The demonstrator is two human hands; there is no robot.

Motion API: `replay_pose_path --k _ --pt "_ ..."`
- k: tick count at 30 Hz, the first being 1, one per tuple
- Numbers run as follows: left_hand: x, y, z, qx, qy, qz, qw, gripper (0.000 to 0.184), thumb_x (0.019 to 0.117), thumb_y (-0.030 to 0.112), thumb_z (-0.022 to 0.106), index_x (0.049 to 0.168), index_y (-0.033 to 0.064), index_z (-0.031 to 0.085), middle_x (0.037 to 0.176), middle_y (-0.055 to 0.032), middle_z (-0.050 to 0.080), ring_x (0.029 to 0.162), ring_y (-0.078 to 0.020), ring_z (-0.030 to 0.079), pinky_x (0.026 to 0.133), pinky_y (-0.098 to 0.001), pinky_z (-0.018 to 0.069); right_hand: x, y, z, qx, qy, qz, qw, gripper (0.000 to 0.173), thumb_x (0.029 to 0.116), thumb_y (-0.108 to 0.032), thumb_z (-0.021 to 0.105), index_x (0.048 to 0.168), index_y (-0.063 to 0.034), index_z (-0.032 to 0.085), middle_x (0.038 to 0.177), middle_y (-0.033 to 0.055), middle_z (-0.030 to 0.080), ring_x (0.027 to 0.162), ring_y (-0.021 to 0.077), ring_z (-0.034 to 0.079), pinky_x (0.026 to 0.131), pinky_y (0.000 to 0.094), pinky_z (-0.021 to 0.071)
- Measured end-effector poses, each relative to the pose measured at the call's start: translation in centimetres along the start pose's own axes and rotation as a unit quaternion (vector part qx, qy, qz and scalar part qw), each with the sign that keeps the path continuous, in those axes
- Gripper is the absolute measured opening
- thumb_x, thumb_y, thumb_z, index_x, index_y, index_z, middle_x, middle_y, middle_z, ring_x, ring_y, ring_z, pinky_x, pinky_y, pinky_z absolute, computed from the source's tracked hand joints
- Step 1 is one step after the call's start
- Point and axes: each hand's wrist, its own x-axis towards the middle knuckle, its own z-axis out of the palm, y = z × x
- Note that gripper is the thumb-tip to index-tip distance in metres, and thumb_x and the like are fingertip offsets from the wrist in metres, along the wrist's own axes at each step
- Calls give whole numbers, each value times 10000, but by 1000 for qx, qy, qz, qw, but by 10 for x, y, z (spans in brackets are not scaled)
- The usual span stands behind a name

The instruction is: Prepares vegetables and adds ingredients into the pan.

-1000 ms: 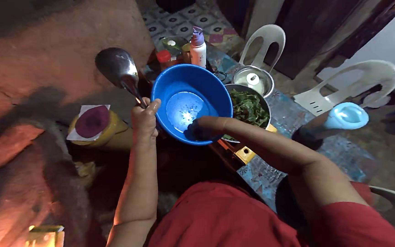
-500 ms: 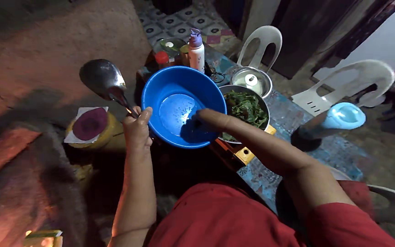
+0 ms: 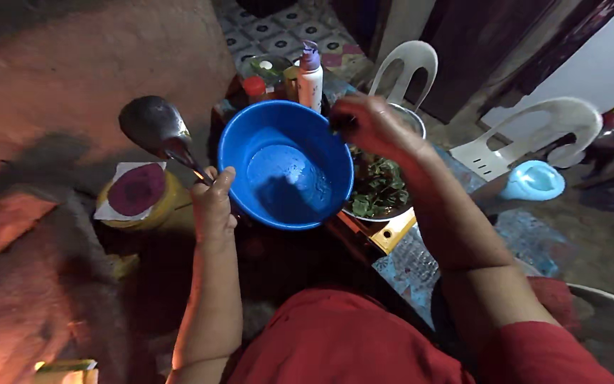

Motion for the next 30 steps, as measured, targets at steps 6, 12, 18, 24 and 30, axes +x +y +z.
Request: replay_pose_path --k 6,12,18,24,30 --pt "-16 0 -41 16 20 -12 1000 76 975 140 670 941 147 603 800 46 662 710 -71 664 670 -289 607 -26 68 21 -105 76 138 982 173 940 -56 645 1079 25 707 1151 260 657 1100 410 646 980 551 525" --pt "-73 -14 -94 25 90 -4 996 143 965 58 619 894 146 533 741 58 623 660 -56 642 645 -272 604 -57 84 25 -86 32 186 978 244 916 -50 700 1150 18 710 1222 278 647 1167 457 617 1011 626 491" --pt "-200 -30 -137 14 253 -105 962 90 983 83 629 1071 73 614 911 -21 667 792 -109 667 713 -319 600 -72 30 27 -26 93 67 993 328 993 -92 608 1298 26 619 1347 255 619 1234 402 618 1045 562 501" --pt "-373 -37 -144 -43 441 -149 884 190 949 85 703 1125 70 630 923 -33 663 776 -100 636 657 -283 561 -118 -4 116 113 -115 -3 987 491 998 -241 666 1425 -19 569 1525 243 479 1368 382 518 1107 564 449" --pt "-555 -40 -127 -19 532 -125 837 103 903 48 683 984 28 622 808 9 650 717 -66 638 655 -259 574 -177 -72 195 216 -273 -32 937 408 1039 -169 582 1374 64 578 1362 239 626 1223 298 638 1062 425 505"
